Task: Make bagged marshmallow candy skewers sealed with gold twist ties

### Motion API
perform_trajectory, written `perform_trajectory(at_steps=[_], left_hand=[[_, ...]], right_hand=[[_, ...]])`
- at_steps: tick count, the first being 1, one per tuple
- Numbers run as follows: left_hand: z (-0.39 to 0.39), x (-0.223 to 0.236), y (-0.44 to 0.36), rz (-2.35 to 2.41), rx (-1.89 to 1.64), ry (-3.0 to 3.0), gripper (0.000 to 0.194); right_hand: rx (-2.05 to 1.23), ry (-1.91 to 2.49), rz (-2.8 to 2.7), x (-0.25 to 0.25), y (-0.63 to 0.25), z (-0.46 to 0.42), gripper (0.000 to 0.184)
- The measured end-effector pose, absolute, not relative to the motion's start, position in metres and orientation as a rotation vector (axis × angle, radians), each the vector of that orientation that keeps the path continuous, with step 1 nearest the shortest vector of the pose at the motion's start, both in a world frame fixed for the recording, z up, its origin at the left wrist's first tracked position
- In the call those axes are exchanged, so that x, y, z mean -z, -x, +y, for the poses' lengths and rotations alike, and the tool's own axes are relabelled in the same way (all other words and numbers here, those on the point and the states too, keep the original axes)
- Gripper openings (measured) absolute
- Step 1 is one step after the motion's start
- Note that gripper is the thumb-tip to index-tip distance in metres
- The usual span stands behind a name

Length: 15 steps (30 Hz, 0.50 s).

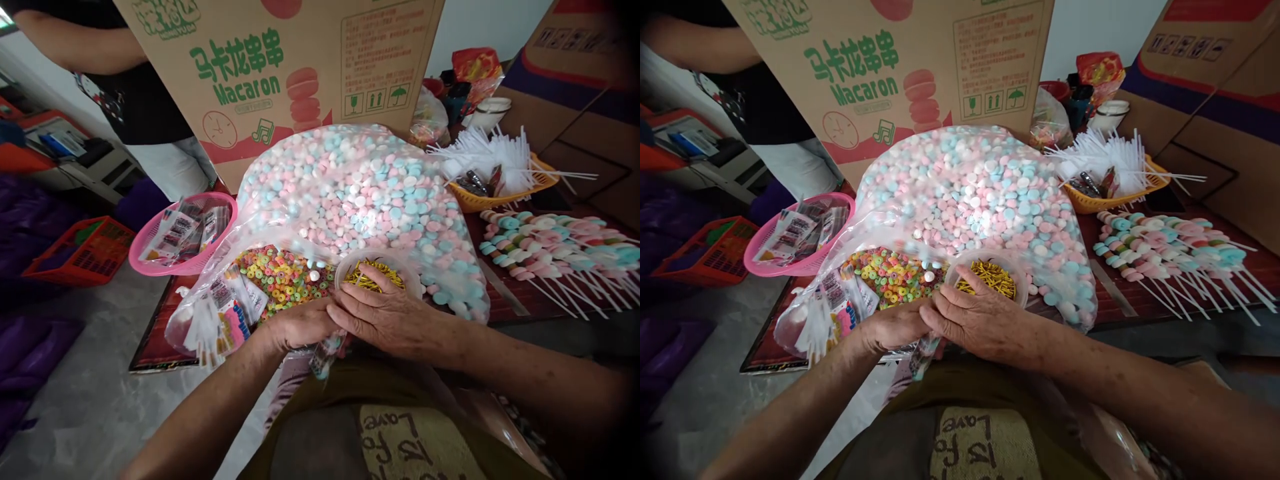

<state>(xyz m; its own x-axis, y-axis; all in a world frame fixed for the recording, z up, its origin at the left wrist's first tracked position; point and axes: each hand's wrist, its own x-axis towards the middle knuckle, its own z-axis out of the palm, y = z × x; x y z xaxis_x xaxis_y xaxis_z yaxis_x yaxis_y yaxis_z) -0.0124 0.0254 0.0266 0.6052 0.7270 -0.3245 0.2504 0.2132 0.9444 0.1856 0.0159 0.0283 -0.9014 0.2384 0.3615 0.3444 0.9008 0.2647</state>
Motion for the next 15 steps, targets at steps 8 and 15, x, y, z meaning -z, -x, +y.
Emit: perform_trajectory(at_steps=[8, 15], left_hand=[[0.019, -0.029, 0.010, 0.904, -0.013, -2.188, 0.024], [0.014, -0.020, -0.007, 0.576, -0.949, -3.192, 0.022]], right_hand=[[-1.708, 1.167, -1.942, -0.017, -0.177, -0.001, 0.025], [-2.317, 1.382, -1.154, -0.032, -0.203, 0.015, 0.029]])
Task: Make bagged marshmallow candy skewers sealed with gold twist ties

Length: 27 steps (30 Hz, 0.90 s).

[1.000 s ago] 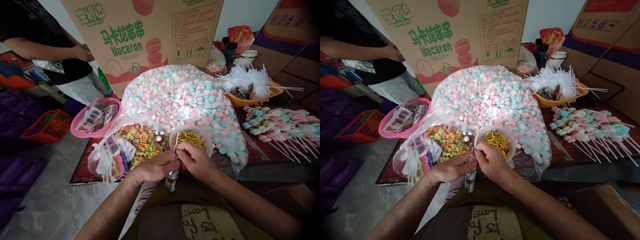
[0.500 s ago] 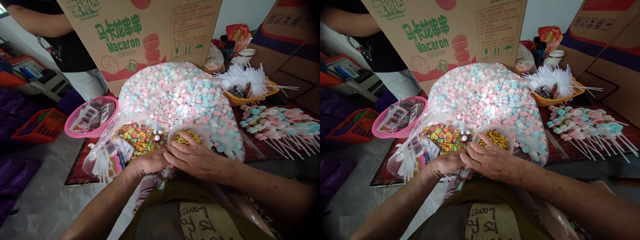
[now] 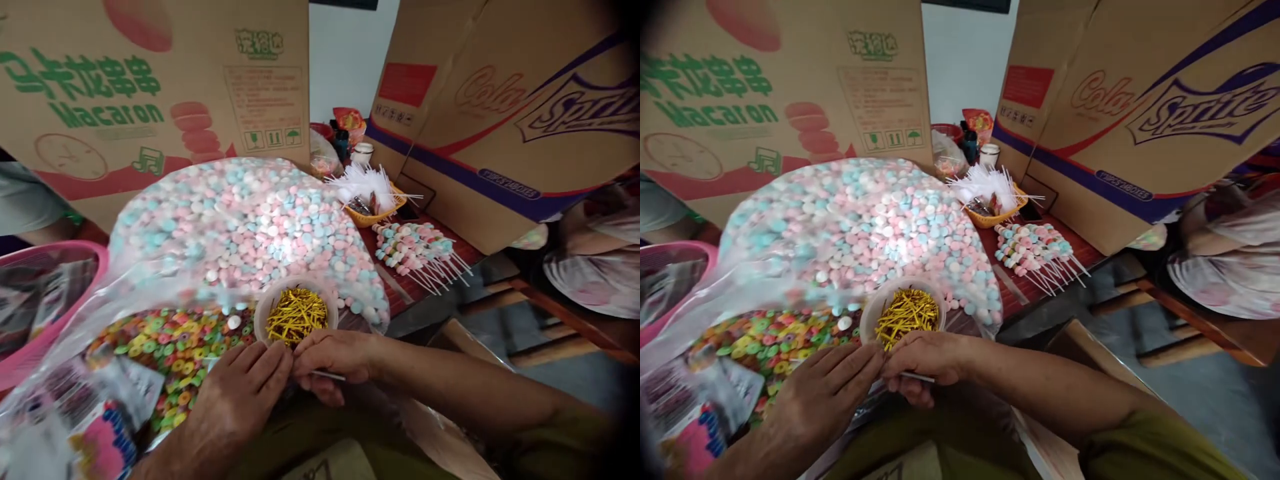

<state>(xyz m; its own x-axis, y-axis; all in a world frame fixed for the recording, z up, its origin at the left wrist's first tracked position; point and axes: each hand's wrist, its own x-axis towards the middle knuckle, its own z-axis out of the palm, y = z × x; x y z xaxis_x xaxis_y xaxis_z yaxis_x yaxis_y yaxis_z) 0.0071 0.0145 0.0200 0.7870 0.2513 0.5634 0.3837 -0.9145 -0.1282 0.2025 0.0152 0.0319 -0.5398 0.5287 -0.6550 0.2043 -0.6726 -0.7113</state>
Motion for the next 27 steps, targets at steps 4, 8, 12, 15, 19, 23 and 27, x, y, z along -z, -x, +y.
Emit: perform_trajectory(at_steps=[4, 8, 12, 15, 19, 23, 27], left_hand=[[0.013, -0.004, -0.004, -1.157, 1.165, 3.007, 0.014], [0.005, -0.002, -0.003, -2.576, 1.548, 2.608, 0.018], [0.002, -0.008, -0.017, -3.228, 1.966, 2.087, 0.022], [0.003, -0.006, -0.019, -3.352, 2.167, 2.034, 0.023], [0.002, -0.002, -0.001, -3.308, 2.211, 2.012, 0.021], [-0.005, 0.001, 0.013, -3.274, 2.298, 1.901, 0.018], [-0.011, 0.004, 0.015, -3.293, 2.466, 1.759, 0.019]], right_hand=[[-1.565, 1.562, -1.379, -0.024, -0.273, 0.028, 0.016], [-0.893, 1.704, -1.445, -0.009, -0.330, 0.027, 0.022], [-0.726, 1.610, -1.682, 0.008, -0.319, 0.014, 0.018], [-0.761, 1.470, -1.902, 0.015, -0.292, 0.012, 0.018], [-0.519, 1.425, -1.913, 0.001, -0.263, 0.022, 0.021], [-0.386, 1.290, -2.408, -0.008, -0.223, 0.044, 0.023], [-0.471, 1.215, -2.624, 0.015, -0.184, 0.070, 0.017]])
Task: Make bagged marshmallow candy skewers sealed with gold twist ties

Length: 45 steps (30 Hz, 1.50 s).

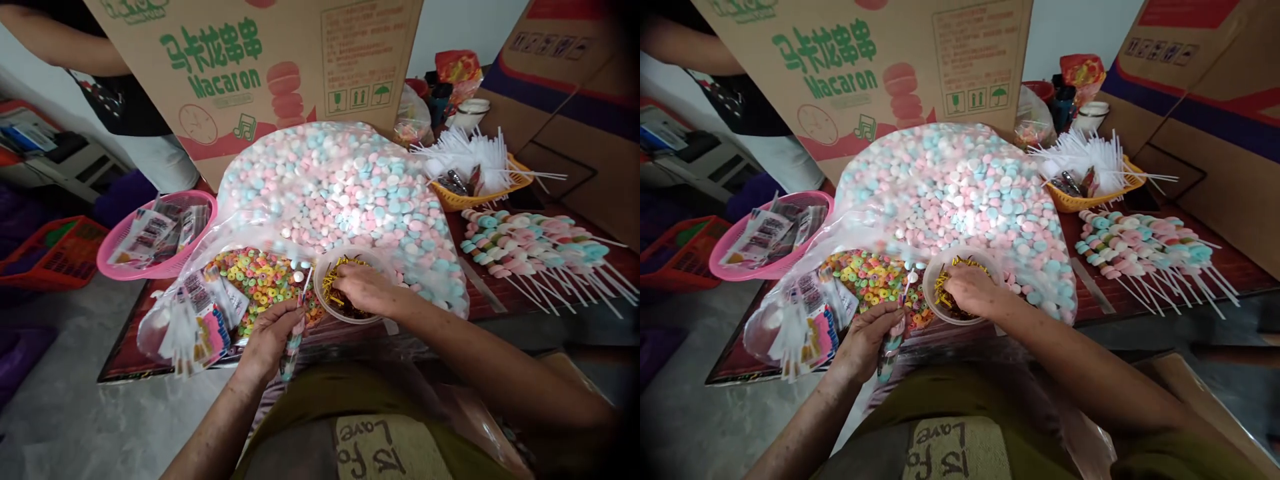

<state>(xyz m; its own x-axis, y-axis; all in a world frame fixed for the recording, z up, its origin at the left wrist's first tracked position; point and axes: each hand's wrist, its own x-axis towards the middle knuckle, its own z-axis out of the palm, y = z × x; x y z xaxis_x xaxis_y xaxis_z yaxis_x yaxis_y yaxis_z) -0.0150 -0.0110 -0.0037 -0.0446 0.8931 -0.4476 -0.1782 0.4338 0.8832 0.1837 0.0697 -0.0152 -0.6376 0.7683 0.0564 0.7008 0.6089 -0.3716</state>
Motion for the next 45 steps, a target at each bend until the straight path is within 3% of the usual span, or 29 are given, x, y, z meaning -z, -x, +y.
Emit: perform_trajectory(at_steps=[15, 20, 25, 27, 30, 33, 36, 40, 45], left_hand=[[0.014, 0.001, -0.015, 1.104, -0.936, -0.791, 0.027], [0.018, -0.003, -0.014, 1.084, -0.982, -0.755, 0.024], [0.019, -0.015, -0.017, 0.982, -1.050, -0.695, 0.020], [0.020, -0.016, -0.019, 0.978, -1.066, -0.634, 0.019], [0.021, -0.014, -0.021, 1.013, -1.127, -0.556, 0.018], [0.022, -0.013, -0.018, 1.051, -1.096, -0.574, 0.023], [0.023, -0.012, -0.014, 1.113, -1.046, -0.671, 0.026], [0.020, -0.008, -0.014, 1.135, -0.987, -0.915, 0.015], [0.013, -0.010, -0.015, 1.212, -0.901, -1.098, 0.018]], right_hand=[[-0.701, 1.218, -2.117, 0.006, -0.204, 0.054, 0.026], [-0.925, 1.018, -1.996, -0.010, -0.194, 0.036, 0.038], [-1.136, 1.098, -1.751, -0.010, -0.180, 0.028, 0.056], [-1.154, 1.104, -1.757, -0.005, -0.174, 0.028, 0.050], [-1.031, 1.179, -1.856, 0.000, -0.174, 0.028, 0.014], [-0.895, 1.209, -1.926, -0.006, -0.183, 0.026, 0.023], [-0.790, 1.197, -1.890, -0.021, -0.191, 0.022, 0.016], [-0.837, 1.052, -1.982, -0.031, -0.179, 0.018, 0.015], [-0.813, 1.092, -1.988, -0.020, -0.163, 0.024, 0.025]])
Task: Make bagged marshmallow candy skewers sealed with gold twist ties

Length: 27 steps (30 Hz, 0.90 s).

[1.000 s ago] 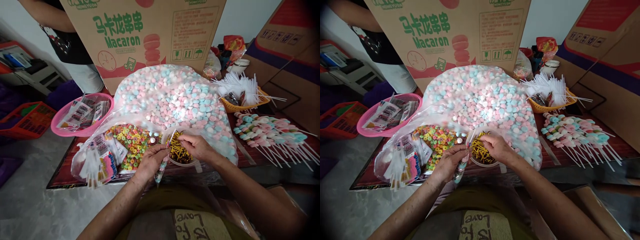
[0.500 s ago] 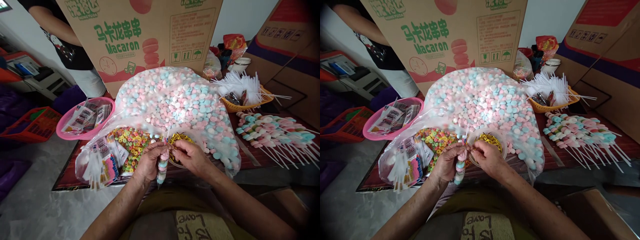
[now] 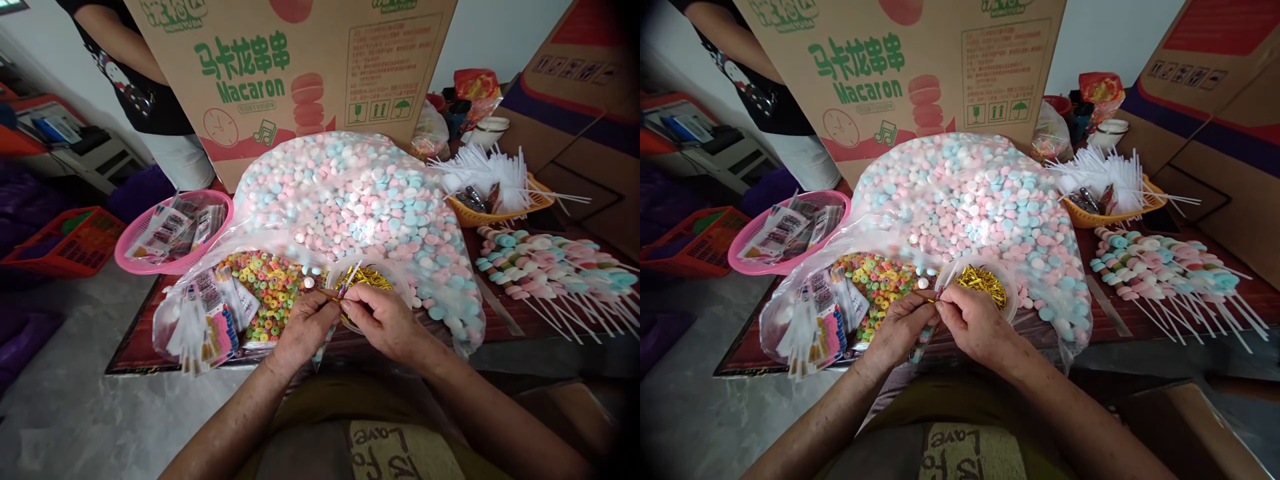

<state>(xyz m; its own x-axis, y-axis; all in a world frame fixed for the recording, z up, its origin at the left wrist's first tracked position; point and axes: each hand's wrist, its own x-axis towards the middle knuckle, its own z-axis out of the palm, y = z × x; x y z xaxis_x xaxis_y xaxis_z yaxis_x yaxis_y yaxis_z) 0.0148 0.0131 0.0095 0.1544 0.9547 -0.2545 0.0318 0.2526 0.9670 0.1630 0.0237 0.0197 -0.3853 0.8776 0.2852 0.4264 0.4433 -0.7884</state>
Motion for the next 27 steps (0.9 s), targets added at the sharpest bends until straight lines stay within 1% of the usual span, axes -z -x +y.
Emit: perform_trajectory(at_steps=[5, 7, 11, 12, 14, 15, 17, 19, 20, 22, 24, 25, 27], left_hand=[[0.012, -0.018, -0.010, 1.224, -0.820, -1.315, 0.022], [0.012, -0.018, -0.010, 1.172, -0.814, -1.402, 0.027], [0.010, -0.015, -0.014, 1.130, -0.960, -1.389, 0.038], [0.010, -0.014, -0.014, 1.120, -0.991, -1.371, 0.039], [0.010, -0.011, -0.011, 1.064, -1.006, -1.258, 0.036], [0.010, -0.010, -0.009, 1.017, -0.980, -1.149, 0.033], [0.012, -0.008, -0.004, 0.910, -0.857, -0.876, 0.029], [0.014, -0.008, 0.000, 0.808, -0.702, -0.666, 0.031], [0.015, -0.008, 0.002, 0.768, -0.634, -0.610, 0.033], [0.015, -0.009, 0.001, 0.724, -0.584, -0.537, 0.038], [0.015, -0.010, -0.002, 0.739, -0.643, -0.473, 0.039], [0.015, -0.010, -0.004, 0.766, -0.713, -0.436, 0.037], [0.014, -0.009, -0.008, 0.834, -0.902, -0.365, 0.032]], right_hand=[[-0.895, 1.179, -1.998, -0.013, -0.167, 0.029, 0.022], [-0.930, 1.212, -1.971, -0.014, -0.168, 0.030, 0.019], [-0.988, 1.267, -1.861, -0.012, -0.166, 0.028, 0.013], [-1.047, 1.258, -1.844, -0.012, -0.167, 0.027, 0.011], [-1.111, 1.179, -1.881, -0.012, -0.170, 0.023, 0.014], [-1.078, 1.107, -1.942, -0.013, -0.172, 0.021, 0.018], [-0.877, 0.922, -2.113, -0.019, -0.177, 0.019, 0.025], [-0.726, 0.712, -2.231, -0.028, -0.182, 0.021, 0.026], [-0.736, 0.614, -2.268, -0.032, -0.183, 0.023, 0.024], [-0.864, 0.508, -2.274, -0.036, -0.182, 0.026, 0.022], [-0.931, 0.603, -2.186, -0.033, -0.176, 0.026, 0.023], [-0.881, 0.708, -2.122, -0.028, -0.171, 0.025, 0.025], [-0.613, 0.905, -2.014, -0.014, -0.160, 0.022, 0.028]])
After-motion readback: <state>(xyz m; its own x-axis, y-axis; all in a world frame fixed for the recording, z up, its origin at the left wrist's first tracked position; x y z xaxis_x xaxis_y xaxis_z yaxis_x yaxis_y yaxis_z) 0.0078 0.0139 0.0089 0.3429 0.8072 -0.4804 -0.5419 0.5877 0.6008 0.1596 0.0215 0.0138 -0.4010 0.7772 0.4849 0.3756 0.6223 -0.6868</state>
